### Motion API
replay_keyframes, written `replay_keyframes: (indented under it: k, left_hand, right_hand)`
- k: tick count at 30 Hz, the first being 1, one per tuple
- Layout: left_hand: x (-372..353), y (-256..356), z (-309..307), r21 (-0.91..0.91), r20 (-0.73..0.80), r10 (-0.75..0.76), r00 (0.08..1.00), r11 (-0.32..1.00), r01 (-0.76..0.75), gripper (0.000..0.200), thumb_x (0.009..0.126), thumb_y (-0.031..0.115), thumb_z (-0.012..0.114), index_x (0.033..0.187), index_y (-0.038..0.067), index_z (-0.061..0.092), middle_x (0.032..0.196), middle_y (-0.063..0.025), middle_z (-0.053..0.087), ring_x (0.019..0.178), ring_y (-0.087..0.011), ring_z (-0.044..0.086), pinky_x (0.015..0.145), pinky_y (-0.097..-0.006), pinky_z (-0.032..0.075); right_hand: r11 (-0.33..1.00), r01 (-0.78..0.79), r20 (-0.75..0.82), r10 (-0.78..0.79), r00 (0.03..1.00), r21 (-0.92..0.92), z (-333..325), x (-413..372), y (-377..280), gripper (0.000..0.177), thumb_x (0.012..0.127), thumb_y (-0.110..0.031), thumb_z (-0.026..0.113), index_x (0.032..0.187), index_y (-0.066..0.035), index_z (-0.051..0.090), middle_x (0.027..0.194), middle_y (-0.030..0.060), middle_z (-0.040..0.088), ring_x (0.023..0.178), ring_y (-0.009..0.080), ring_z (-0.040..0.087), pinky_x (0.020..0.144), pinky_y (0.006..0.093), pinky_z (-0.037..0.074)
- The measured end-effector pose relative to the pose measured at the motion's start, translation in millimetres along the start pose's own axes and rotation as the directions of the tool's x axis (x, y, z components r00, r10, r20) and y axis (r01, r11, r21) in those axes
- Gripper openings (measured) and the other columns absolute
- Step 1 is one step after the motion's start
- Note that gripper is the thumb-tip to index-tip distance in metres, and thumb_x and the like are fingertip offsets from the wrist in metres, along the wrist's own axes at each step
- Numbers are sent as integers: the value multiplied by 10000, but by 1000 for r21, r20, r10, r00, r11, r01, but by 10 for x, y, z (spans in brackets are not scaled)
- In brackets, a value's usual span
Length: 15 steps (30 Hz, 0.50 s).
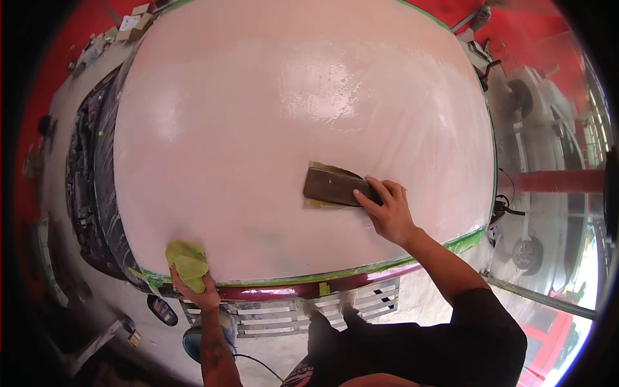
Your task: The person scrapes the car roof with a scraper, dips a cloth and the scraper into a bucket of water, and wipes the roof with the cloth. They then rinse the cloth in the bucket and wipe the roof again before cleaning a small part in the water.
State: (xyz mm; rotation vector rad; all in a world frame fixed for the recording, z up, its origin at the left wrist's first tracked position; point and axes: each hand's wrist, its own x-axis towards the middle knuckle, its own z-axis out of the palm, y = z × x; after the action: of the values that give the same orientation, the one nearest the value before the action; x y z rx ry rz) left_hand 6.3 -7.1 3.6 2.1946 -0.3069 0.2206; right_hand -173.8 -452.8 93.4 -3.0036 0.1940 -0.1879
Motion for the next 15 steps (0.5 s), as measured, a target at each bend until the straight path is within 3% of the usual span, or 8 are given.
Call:
replay_keyframes:
  k: [2, 3, 5, 6, 8, 11, 14, 15]
  left_hand:
    - [-28, -36, 3, 14, -27, -3, 1000, 1000, 3, 787, 723, 190, 629, 1390, -39, 280, 1364, -225, 355, 1267, -355, 358, 1075, -462, 259]
    - [-20, -41, 5, 19, -26, 36, 999, 999, -35, 771, 728, 176, 612, 1394, -28, 279, 1346, -210, 369, 1244, -336, 385, 1054, -444, 299]
    - [-32, -67, -11, 97, -22, 80, 997, 992, -77, 768, 728, 162, 608, 1399, -13, 277, 1333, -190, 373, 1222, -313, 410, 1034, -423, 339]
    - [-23, -81, 26, 107, -35, 72, 997, 992, -68, 768, 728, 162, 608, 1399, -13, 277, 1333, -190, 373, 1222, -313, 410, 1034, -423, 339]
    - [-36, -94, 22, 14, -38, 26, 999, 1000, -26, 795, 711, 211, 647, 1380, -44, 302, 1334, -224, 384, 1264, -368, 359, 1067, -469, 268]
    - [-41, -38, 14, 42, -29, 22, 999, 999, -20, 774, 712, 255, 650, 1364, -17, 333, 1354, -246, 376, 1255, -399, 365, 1058, -496, 269]
    - [13, 25, -13, 85, -26, 22, 999, 996, -20, 761, 719, 319, 648, 1347, 6, 354, 1385, -269, 346, 1257, -438, 351, 1053, -534, 258]
    - [35, 53, -32, 138, -7, 47, 999, 989, -45, 767, 717, 333, 647, 1349, 12, 354, 1385, -269, 346, 1262, -442, 344, 1052, -544, 254]
  right_hand:
    - [999, 48, -10, -48, 999, -13, -54, 284, 149, 561, 744, -114, 664, 1279, -241, 555, 1319, 111, 476, 1066, 308, 475, 938, 449, 373]
    - [997, 70, -42, -72, 997, -41, 2, 595, 291, 554, 752, -119, 657, 1283, -237, 551, 1314, 113, 479, 1066, 312, 477, 946, 445, 362]
    - [994, 15, -151, -32, 988, -112, 116, 1416, 561, 527, 767, -106, 626, 1267, -252, 548, 1280, 113, 506, 1019, 338, 508, 859, 448, 437]
    - [990, 22, -278, -60, 959, -138, 135, 1889, 681, 472, 786, -104, 605, 1234, -245, 563, 1216, 114, 554, 943, 344, 540, 785, 441, 474]
    - [983, -25, -322, -37, 946, -184, 220, 2581, 857, 416, 813, -120, 587, 1214, -229, 575, 1161, 118, 589, 893, 343, 556, 752, 433, 481]
    - [984, -99, -343, 43, 938, -146, 303, 2507, 642, 391, 831, -128, 575, 1209, -226, 578, 1145, 119, 597, 906, 346, 556, 745, 426, 484]
    - [997, 0, -100, -7, 995, -78, 217, 1564, -157, 465, 819, -116, 590, 1261, -258, 560, 1254, 141, 519, 948, 340, 537, 804, 464, 442]
    - [995, 91, -23, -91, 996, -28, 211, 1189, -413, 503, 783, -99, 617, 1254, -268, 568, 1288, 124, 498, 979, 324, 526, 837, 454, 433]
